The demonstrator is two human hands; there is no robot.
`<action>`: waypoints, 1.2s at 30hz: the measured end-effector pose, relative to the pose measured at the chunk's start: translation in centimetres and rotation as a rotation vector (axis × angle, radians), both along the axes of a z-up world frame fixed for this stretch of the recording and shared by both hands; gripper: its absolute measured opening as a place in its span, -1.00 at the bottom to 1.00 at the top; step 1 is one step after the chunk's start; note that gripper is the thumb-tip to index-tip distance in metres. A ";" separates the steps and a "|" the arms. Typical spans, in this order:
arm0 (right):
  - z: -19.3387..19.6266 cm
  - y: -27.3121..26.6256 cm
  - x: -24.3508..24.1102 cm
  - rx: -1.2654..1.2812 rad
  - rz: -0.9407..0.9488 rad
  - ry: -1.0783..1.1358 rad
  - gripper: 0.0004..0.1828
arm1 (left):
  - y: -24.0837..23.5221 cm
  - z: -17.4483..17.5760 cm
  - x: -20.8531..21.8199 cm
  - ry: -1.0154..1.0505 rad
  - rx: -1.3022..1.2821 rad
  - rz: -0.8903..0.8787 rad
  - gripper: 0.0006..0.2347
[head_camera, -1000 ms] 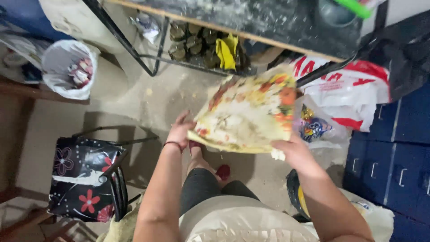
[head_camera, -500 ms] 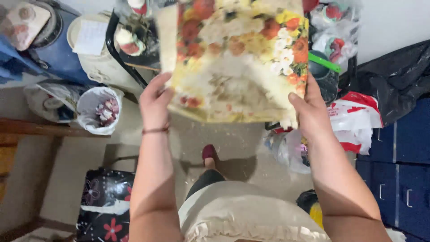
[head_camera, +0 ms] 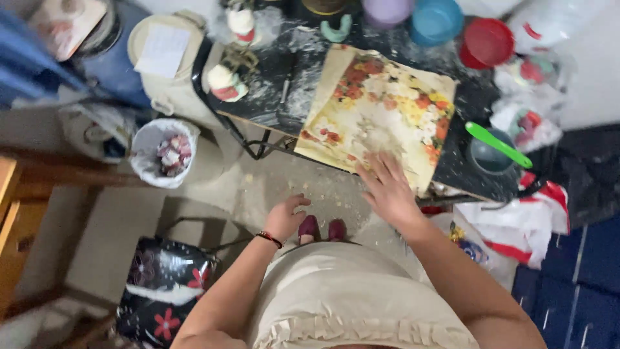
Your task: Extracting a dental prosthesis from a plaster mold using a hammer and a knife to break and pry the plaster away.
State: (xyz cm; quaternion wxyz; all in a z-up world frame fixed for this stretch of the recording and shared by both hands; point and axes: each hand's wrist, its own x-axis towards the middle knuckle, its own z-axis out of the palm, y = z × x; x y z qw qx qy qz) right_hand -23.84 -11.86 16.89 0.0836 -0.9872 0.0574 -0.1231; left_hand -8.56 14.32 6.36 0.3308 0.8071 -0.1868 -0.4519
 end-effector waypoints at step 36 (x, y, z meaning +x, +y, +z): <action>1.0 42.0 46.2 0.204 1.070 0.225 -0.70 | 58.8 -9.3 33.9 -0.463 0.407 1.204 -0.50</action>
